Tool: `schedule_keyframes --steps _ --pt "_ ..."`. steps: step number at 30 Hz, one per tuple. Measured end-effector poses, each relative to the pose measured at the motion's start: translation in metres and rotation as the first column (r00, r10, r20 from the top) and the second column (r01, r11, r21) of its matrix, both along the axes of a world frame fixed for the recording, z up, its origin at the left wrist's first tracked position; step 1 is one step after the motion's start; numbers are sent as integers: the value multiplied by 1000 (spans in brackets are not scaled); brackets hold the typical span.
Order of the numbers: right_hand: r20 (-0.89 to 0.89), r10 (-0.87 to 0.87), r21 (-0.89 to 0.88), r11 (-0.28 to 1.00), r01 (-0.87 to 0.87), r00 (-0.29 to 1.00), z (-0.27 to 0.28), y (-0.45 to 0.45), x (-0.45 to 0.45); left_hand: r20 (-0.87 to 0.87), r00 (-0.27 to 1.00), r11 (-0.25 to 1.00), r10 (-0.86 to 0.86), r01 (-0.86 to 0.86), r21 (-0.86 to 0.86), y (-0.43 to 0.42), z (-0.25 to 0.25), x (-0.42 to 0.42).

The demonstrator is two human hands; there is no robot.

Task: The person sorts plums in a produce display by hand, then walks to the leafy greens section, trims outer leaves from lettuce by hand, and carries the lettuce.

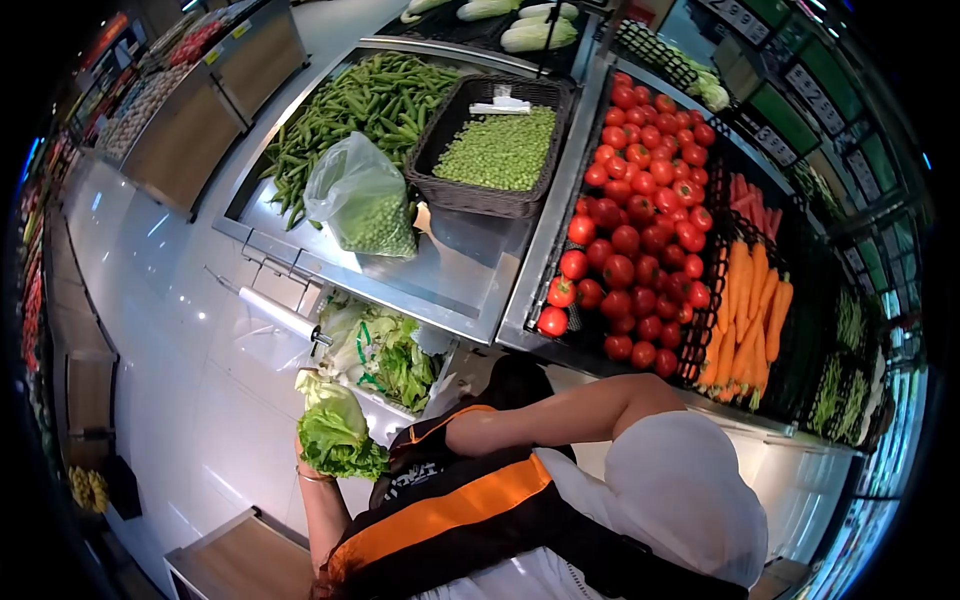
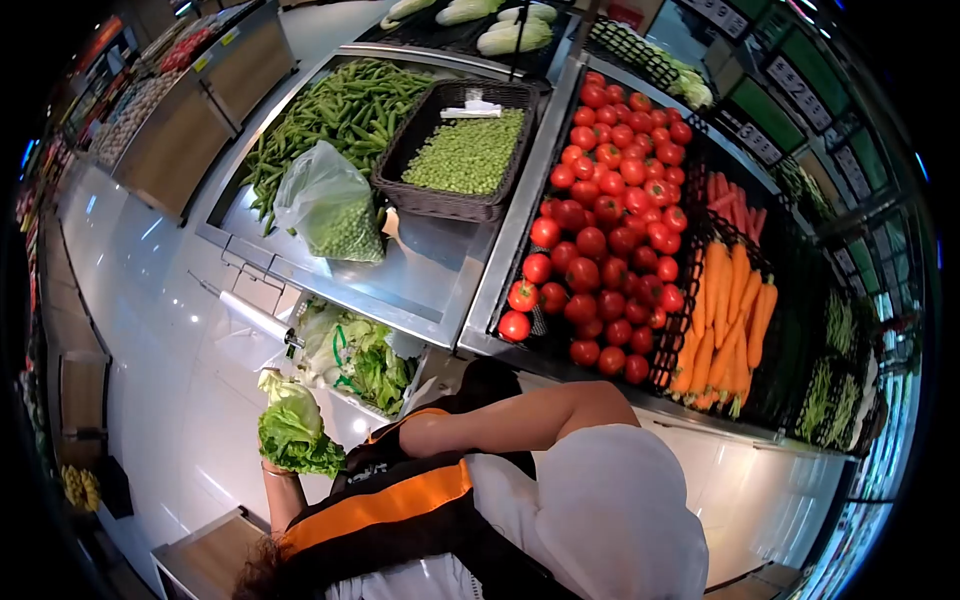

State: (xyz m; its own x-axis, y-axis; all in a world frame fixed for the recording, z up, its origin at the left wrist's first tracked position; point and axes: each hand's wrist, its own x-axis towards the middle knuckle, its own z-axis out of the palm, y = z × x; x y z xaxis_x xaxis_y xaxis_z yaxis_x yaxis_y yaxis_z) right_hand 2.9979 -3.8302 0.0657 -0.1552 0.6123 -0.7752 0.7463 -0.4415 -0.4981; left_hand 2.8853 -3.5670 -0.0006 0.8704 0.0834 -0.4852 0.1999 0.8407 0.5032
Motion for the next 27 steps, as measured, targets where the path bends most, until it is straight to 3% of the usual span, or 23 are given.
schedule_keyframes --steps 1,4,5,6,8,9,10,12,14,15,18,19,23,25,27 --pt "-3 16 2 1000 -16 1000 5 -2 5 -114 992 994 52 -63 -91 -10 27 7" --pt "20 -23 53 998 22 1000 16 -9 21 -94 993 985 70 -84 -152 -1 24 6" --pt "46 -128 114 986 122 991 16 -13 26 -12 1000 993 18 -19 -113 2 22 4" --pt "-30 -262 293 921 259 965 19 -25 36 -20 999 994 31 -33 -109 3 23 4" --pt "-146 -465 345 803 486 873 25 -36 49 106 994 996 -42 34 78 2 24 7" --pt "-237 -497 358 754 550 835 15 -38 57 178 967 974 -184 155 166 13 20 12" --pt "-343 -580 384 632 673 739 11 -45 60 123 970 954 -208 174 245 18 19 14" --pt "-615 -712 59 387 920 339 -8 -47 64 51 970 936 -236 213 282 20 22 18" --pt "-721 -691 -238 186 953 -45 -18 -43 63 -66 968 936 -242 251 246 20 21 15" --pt "-737 -649 -367 152 918 -188 -17 -37 62 -101 954 932 -284 299 205 24 14 15" --pt "-753 -643 -298 144 944 -140 -16 -16 58 -77 936 922 -345 353 160 19 19 21" --pt "-723 -654 -366 88 927 -223 -16 -8 54 -37 924 913 -381 383 145 19 23 23" --pt "-699 -691 -388 149 910 -184 -16 10 51 29 925 924 -379 377 69 19 18 24" --pt "-831 -530 -346 259 902 -167 -25 15 50 -16 920 920 -392 392 11 23 15 23" --pt "-793 -603 -334 306 892 -90 -21 22 50 -34 913 914 -406 406 15 29 9 18"
